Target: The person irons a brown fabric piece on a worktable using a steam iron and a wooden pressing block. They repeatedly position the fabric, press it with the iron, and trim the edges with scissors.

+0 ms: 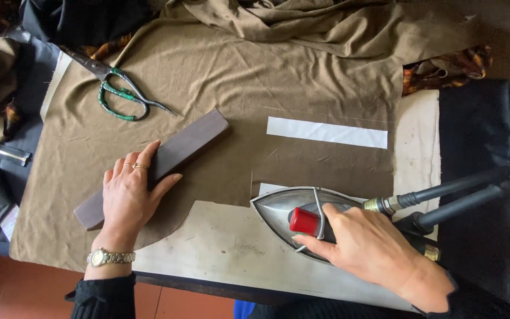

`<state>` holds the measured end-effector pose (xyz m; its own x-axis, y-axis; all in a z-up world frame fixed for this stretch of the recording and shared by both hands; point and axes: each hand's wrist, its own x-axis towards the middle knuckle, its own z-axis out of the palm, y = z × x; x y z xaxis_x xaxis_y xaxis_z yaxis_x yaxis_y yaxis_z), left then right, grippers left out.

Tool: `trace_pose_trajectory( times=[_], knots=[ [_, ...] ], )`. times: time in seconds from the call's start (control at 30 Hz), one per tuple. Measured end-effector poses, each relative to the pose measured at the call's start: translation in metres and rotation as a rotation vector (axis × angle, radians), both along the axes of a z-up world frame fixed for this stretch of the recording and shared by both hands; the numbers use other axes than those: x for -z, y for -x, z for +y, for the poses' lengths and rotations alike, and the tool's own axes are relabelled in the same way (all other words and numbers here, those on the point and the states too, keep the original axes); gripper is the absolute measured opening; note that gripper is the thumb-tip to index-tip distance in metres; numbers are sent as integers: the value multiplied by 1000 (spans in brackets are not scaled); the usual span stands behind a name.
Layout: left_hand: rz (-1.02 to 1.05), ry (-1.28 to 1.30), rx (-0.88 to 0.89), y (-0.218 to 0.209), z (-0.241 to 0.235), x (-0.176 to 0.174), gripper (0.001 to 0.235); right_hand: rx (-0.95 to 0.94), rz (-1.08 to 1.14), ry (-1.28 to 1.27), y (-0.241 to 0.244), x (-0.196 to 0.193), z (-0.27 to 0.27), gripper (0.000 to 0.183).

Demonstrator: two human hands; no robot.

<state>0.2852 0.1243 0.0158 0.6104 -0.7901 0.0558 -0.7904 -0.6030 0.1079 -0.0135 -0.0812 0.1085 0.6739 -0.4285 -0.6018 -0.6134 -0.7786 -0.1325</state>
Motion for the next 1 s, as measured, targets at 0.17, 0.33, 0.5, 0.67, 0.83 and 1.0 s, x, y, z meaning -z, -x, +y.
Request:
trace_pose_trajectory(
  times=[0.17,0.33,0.5,0.67,0.83,1.0],
  knots=[
    [70,78,-14,-4,-5,9,44,5,-25,-25,-14,-6,5,62],
    [82,77,34,3,-5,-1,40,-15,-37,-46,-17,-6,6,63],
    [-9,6,221,18,1,-1,67,8,-18,-34,-12,-4,4,66],
    [87,8,146,21,-4,14,58,11,-35,-95,-21,-7,6,64],
    [7,-160,73,16,17,8,63,10,-41,-54,-13,-3,5,65],
    [85,79,263,19,37,-22,71,28,10,-16,-5,-5,3,67]
  ],
)
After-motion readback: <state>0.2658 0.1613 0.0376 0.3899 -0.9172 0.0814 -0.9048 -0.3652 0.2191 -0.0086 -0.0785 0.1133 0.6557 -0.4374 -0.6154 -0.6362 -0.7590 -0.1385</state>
